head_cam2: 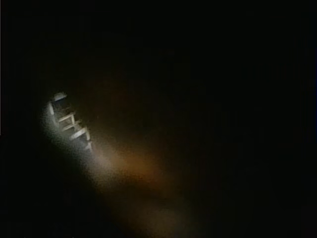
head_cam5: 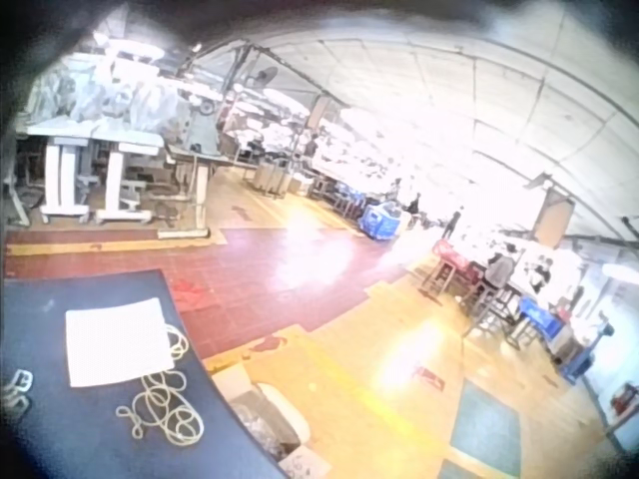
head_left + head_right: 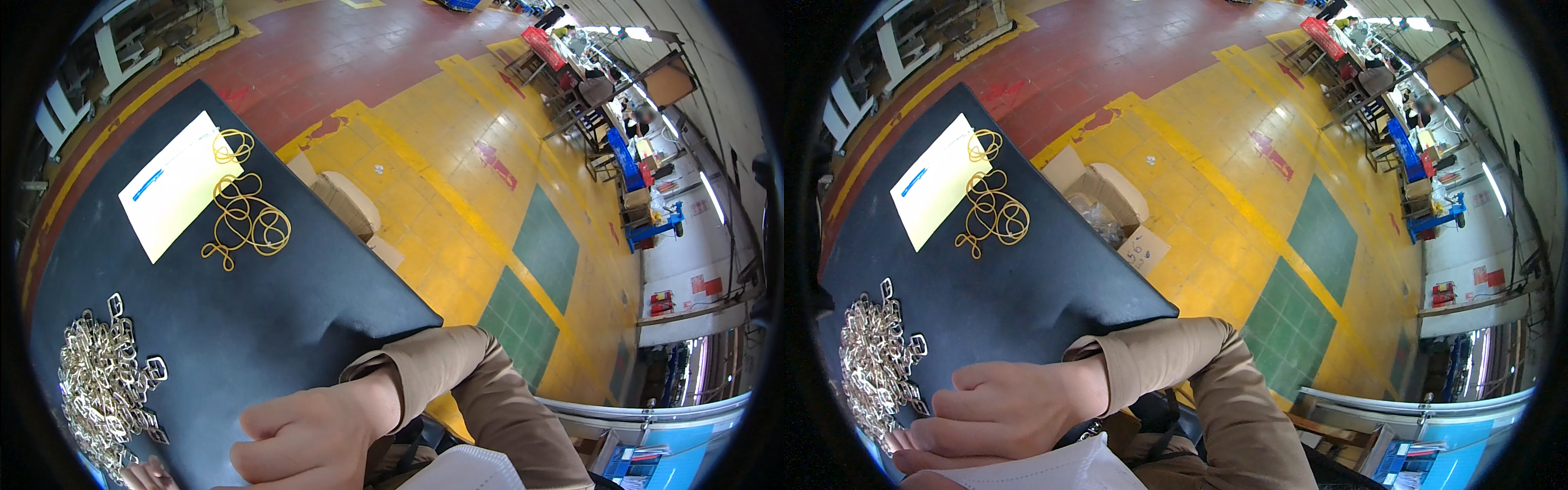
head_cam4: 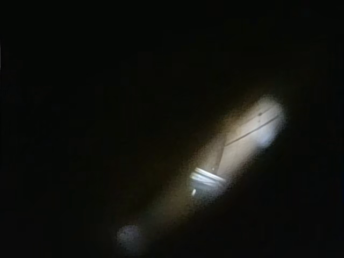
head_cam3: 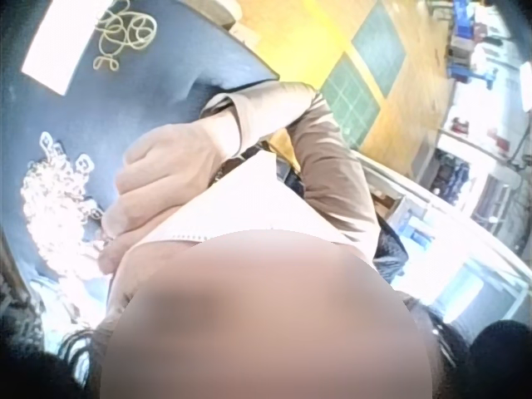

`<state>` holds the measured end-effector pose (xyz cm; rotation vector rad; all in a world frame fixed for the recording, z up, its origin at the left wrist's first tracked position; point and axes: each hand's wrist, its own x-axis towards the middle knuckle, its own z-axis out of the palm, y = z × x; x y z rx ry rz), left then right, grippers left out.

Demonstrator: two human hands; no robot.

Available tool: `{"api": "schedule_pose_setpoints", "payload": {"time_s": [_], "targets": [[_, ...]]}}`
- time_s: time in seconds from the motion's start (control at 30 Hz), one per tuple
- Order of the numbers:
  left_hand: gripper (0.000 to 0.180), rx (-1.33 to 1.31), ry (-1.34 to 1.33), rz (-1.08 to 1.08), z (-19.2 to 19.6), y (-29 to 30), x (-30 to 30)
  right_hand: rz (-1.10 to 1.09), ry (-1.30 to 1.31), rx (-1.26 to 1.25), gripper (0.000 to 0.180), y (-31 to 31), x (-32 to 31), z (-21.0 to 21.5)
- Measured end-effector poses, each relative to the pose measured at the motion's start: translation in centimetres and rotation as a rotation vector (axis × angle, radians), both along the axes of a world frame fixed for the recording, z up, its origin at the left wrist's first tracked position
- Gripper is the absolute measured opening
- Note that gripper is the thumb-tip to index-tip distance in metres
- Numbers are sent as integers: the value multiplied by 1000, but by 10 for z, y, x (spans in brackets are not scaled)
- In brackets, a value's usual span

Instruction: The person repeatedly picks up small metal buckles from a pile on the table and places them into a cardboard box. The hands move individual buckles one at a time from the table surface into the box below.

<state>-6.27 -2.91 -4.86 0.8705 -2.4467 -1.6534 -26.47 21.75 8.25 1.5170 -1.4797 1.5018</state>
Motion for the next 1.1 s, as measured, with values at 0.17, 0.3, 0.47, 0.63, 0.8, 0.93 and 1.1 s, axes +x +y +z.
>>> {"api": "schedule_pose_setpoints", "payload": {"time_s": [0.17,0.3,0.47,0.63,0.8,0.93,1.1], "targets": [[63,-50,-8,-22,4,-2,4,-16,36,-26,30,0,1,1],[65,-103,-5,-59,6,-6,6,12,20,-43,30,1,1,-1],[68,-246,7,-133,13,-12,1,-28,67,-106,32,-2,1,2],[71,-482,20,-303,22,-13,-4,34,103,-155,34,0,9,20],[74,-663,47,-416,34,-10,-1,60,179,-131,35,8,26,44],[77,-756,73,-467,41,-7,0,-22,260,-167,39,5,42,61],[79,-859,132,-520,59,-5,-5,-58,301,23,71,4,45,72]]}}
